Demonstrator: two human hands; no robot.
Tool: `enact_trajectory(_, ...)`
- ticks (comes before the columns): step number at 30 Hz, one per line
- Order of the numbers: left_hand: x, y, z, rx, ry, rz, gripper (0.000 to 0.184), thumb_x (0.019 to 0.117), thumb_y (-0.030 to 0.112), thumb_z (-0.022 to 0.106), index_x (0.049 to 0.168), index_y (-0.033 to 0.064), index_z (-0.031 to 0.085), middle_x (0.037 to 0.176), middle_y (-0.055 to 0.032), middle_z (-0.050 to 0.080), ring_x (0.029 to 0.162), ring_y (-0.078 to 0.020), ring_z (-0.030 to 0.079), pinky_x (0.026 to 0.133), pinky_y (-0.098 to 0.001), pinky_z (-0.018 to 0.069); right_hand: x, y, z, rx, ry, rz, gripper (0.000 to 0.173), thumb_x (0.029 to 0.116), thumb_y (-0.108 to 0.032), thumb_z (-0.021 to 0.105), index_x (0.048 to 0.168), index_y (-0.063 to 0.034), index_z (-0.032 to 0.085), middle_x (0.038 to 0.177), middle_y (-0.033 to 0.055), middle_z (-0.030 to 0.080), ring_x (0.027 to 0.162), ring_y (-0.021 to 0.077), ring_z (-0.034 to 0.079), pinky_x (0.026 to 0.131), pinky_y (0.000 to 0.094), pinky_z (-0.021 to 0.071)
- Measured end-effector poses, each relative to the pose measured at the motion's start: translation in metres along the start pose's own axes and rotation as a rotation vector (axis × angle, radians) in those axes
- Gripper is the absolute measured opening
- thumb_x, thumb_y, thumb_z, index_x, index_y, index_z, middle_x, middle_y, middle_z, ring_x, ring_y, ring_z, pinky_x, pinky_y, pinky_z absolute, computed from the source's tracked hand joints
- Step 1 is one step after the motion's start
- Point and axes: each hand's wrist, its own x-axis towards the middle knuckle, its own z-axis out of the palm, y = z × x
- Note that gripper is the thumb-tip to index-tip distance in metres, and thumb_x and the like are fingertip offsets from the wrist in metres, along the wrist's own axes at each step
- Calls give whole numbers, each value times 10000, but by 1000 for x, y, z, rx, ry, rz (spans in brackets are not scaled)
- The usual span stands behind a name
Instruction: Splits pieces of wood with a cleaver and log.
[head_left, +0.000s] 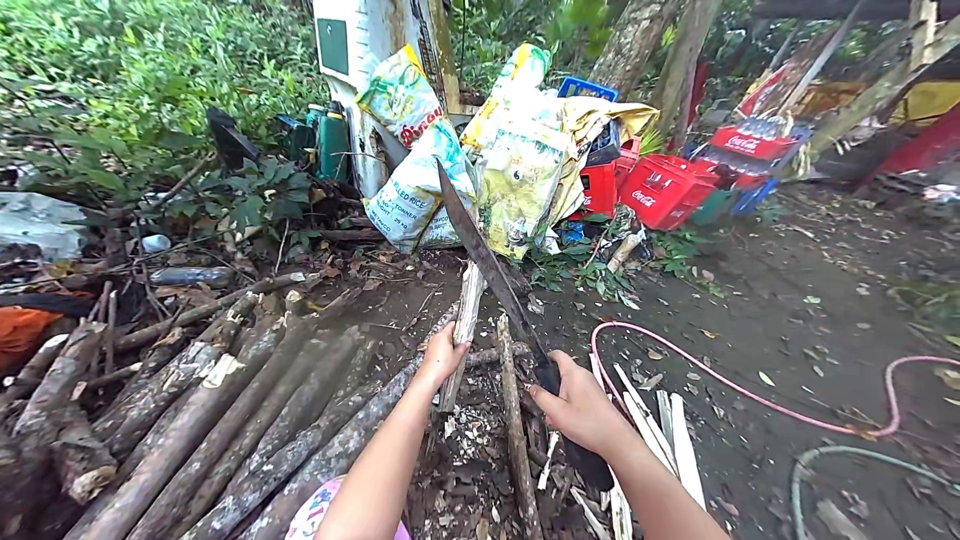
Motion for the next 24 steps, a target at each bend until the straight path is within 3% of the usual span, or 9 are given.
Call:
enact_trajectory(2,0,0,0,1,1,-1,478,1023,121,631,1455,-32,494,1298,-268,649,1224,-365,647,1099,-509,470,-4,3,1,316,-55,-35,400,952,-65,612,1322,-18,468,706,35,573,509,117,593,534,272,554)
enact_trajectory(3,0,0,0,-1,0,-4,488,1024,122,631,1463,-33,486,1301,-270,647,1224,-365,647,1100,-508,469,-7,5,0,552,-122,-43,292,926,-41,570,1205,-39,481,642,4,545,464,103,568,480,257,545)
enact_trajectory(4,0,-1,0,-3,-2,-4,499,1025,125,629,1472,-36,476,1305,-269,645,1223,-363,647,1101,-505,470,-8,7,-2,763,-193,-38,227,880,-66,540,1105,-61,504,605,-13,547,437,96,558,441,254,538)
enact_trajectory(6,1,-2,1,2,1,-1,501,1026,134,629,1474,-32,476,1300,-266,649,1219,-362,650,1095,-506,474,-11,7,-6,931,-256,-29,192,860,-96,527,1048,-62,526,597,-15,562,429,95,567,427,255,543)
enact_trajectory(9,2,-2,2,16,11,7,485,1024,144,633,1457,-26,495,1288,-261,656,1217,-364,651,1093,-514,474,-13,0,-2,604,-55,-94,276,901,-32,566,1168,-43,496,629,-19,554,455,93,570,471,253,550)
enact_trajectory(12,2,-2,2,16,2,-4,489,1030,147,624,1467,-26,486,1304,-266,647,1229,-372,643,1101,-524,467,-13,1,4,336,161,-209,443,882,-98,618,1297,0,499,688,-19,592,496,70,594,509,247,549)
enact_trajectory(14,1,-2,1,10,-2,-11,493,1032,142,619,1472,-29,478,1308,-268,645,1230,-373,642,1102,-522,467,-13,1,6,232,240,-243,475,883,-126,626,1316,27,505,742,17,613,527,84,608,536,270,559)
enact_trajectory(19,2,-3,4,23,-8,-7,486,1033,144,618,1468,-24,482,1295,-264,651,1220,-367,648,1096,-516,472,0,-6,-7,-45,-15,-7,506,991,-145,617,1436,1,428,930,129,629,668,192,650,689,380,576)
enact_trajectory(24,1,3,3,29,-19,-1,485,1027,127,622,1463,-32,484,1313,-266,640,1237,-361,638,1103,-507,465,-4,-4,-5,-8,-17,13,485,979,-131,625,1413,-17,442,889,96,616,616,152,628,643,332,568)
